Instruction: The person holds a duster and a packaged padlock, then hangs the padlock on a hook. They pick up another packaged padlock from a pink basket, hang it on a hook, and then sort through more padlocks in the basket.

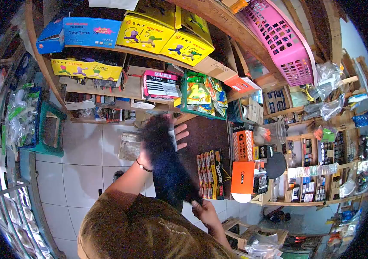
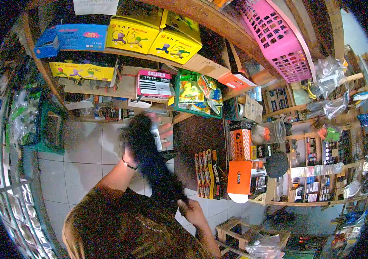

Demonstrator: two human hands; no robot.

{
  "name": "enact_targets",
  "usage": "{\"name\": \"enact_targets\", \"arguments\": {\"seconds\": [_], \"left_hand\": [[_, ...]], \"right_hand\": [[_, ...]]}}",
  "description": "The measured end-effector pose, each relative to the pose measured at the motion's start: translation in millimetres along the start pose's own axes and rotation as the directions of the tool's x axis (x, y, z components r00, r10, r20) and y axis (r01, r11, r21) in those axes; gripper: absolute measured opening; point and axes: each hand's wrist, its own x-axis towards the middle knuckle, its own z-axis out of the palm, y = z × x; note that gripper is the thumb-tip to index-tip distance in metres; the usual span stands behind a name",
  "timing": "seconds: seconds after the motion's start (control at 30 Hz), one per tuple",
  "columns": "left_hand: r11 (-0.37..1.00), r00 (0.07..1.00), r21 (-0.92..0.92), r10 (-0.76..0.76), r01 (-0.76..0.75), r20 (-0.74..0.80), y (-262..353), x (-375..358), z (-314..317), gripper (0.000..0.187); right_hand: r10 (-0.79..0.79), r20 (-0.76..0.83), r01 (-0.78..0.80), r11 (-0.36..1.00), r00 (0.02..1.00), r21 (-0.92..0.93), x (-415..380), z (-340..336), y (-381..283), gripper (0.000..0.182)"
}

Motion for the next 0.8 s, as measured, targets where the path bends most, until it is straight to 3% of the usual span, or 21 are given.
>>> {"name": "enact_targets", "arguments": {"seconds": [0.03, 0.07, 0.1, 0.13, 0.17, 0.2, 0.23, 0.27, 0.3, 0.33, 0.37, 0.43, 0.47, 0.5, 0.57, 0.6, 0.7, 0.73, 0.8], "left_hand": [[0.991, 0.971, -0.124, 0.016, -0.047, -0.239, 5.1, -2.6, 20.5, 0.064], [0.976, 0.991, -0.214, 0.007, -0.036, -0.135, 3.5, -4.5, 9.1, 0.060], [0.954, 1.000, -0.299, 0.010, -0.018, -0.027, 2.7, -5.2, -2.2, 0.056], [0.994, 0.975, -0.104, 0.007, -0.031, -0.223, 2.8, -1.1, 7.5, 0.059], [0.999, 0.982, 0.042, 0.025, -0.017, -0.188, 0.8, -4.4, 1.9, 0.063], [0.999, 0.982, 0.047, 0.003, 0.006, -0.189, -0.8, -1.6, -12.3, 0.062], [0.998, 0.981, 0.053, -0.018, 0.028, -0.191, -0.3, 2.3, -16.3, 0.062], [0.993, 0.988, -0.113, -0.034, 0.017, -0.150, 8.0, -3.4, 18.2, 0.059], [0.898, 0.995, -0.439, 0.021, 0.023, 0.094, 4.2, -7.6, -22.2, 0.060], [0.946, 0.999, -0.322, 0.014, -0.029, -0.048, 5.0, -6.9, -12.2, 0.061], [0.979, 0.982, -0.192, 0.030, -0.066, -0.188, 6.5, -6.0, -2.1, 0.062], [0.997, 0.992, 0.066, -0.020, 0.028, -0.125, 5.7, -0.9, -10.9, 0.063], [0.998, 0.994, -0.017, -0.064, 0.062, -0.090, 11.3, -0.5, -11.2, 0.065], [1.000, 1.000, 0.000, 0.017, -0.017, 0.013, 6.2, -6.5, -8.2, 0.067], [0.998, 0.966, -0.031, 0.052, -0.061, -0.253, 14.2, -8.9, 24.7, 0.051], [0.989, 0.901, 0.125, 0.120, -0.074, -0.417, 11.6, -7.1, 34.1, 0.045], [0.975, 0.917, 0.220, 0.077, 0.012, -0.391, 10.9, -19.9, -1.8, 0.048], [0.971, 0.869, 0.239, 0.125, -0.007, -0.479, 7.7, -23.0, -7.7, 0.044], [0.947, 0.844, 0.321, 0.158, 0.017, -0.513, 9.2, -32.9, -16.3, 0.043]], "right_hand": [[0.103, -0.075, -0.090, 0.982, 0.992, 0.163, 0.9, 3.3, 0.5, 0.032], [0.136, -0.058, -0.123, 0.975, 0.989, 0.186, 0.3, 4.4, -6.4, 0.021], [0.136, -0.056, -0.123, 0.975, 0.989, 0.187, -2.4, 4.4, -8.3, 0.021], [0.084, 0.008, -0.085, 0.994, 0.996, 0.072, -4.4, 3.0, -9.8, 0.021], [0.041, 0.076, -0.038, 0.999, 0.996, -0.039, -6.0, 1.2, -9.6, 0.021], [-0.079, 0.044, 0.083, 0.992, 0.996, -0.090, -3.3, -2.5, -1.4, 0.025], [-0.080, 0.042, 0.083, 0.993, 0.996, -0.087, -2.3, -0.9, -5.2, 0.025], [0.014, -0.033, -0.012, 0.998, 0.999, 0.057, -0.6, 1.9, -12.5, 0.027], [0.118, -0.092, -0.097, 0.974, 0.989, 0.205, -0.4, 3.8, -16.8, 0.028], [0.155, -0.041, -0.153, 0.986, 0.987, 0.061, -2.2, 0.0, -16.6, 0.031], [0.151, -0.038, -0.149, 0.987, 0.988, 0.059, -2.3, -2.8, -15.9, 0.031], [-0.024, 0.154, 0.045, 0.989, 0.988, -0.139, -3.4, -4.5, -10.3, 0.033], [-0.095, 0.041, 0.097, 0.993, 0.995, -0.070, 1.4, 2.8, -3.4, 0.029], [-0.097, 0.042, 0.100, 0.993, 0.994, -0.068, 4.7, 4.4, -3.1, 0.029], [0.082, -0.114, -0.070, 0.992, 0.990, 0.103, 10.3, 8.1, -11.7, 0.031], [0.126, -0.066, -0.117, 0.985, 0.990, 0.130, 13.9, 5.3, -6.7, 0.029], [0.123, -0.011, -0.116, 0.957, 0.992, 0.266, 13.1, 10.1, -9.5, 0.028], [0.152, 0.014, -0.150, 0.950, 0.988, 0.274, 14.2, 11.6, -6.1, 0.026], [0.188, 0.044, -0.192, 0.938, 0.981, 0.287, 13.7, 17.8, -2.6, 0.026]]}}
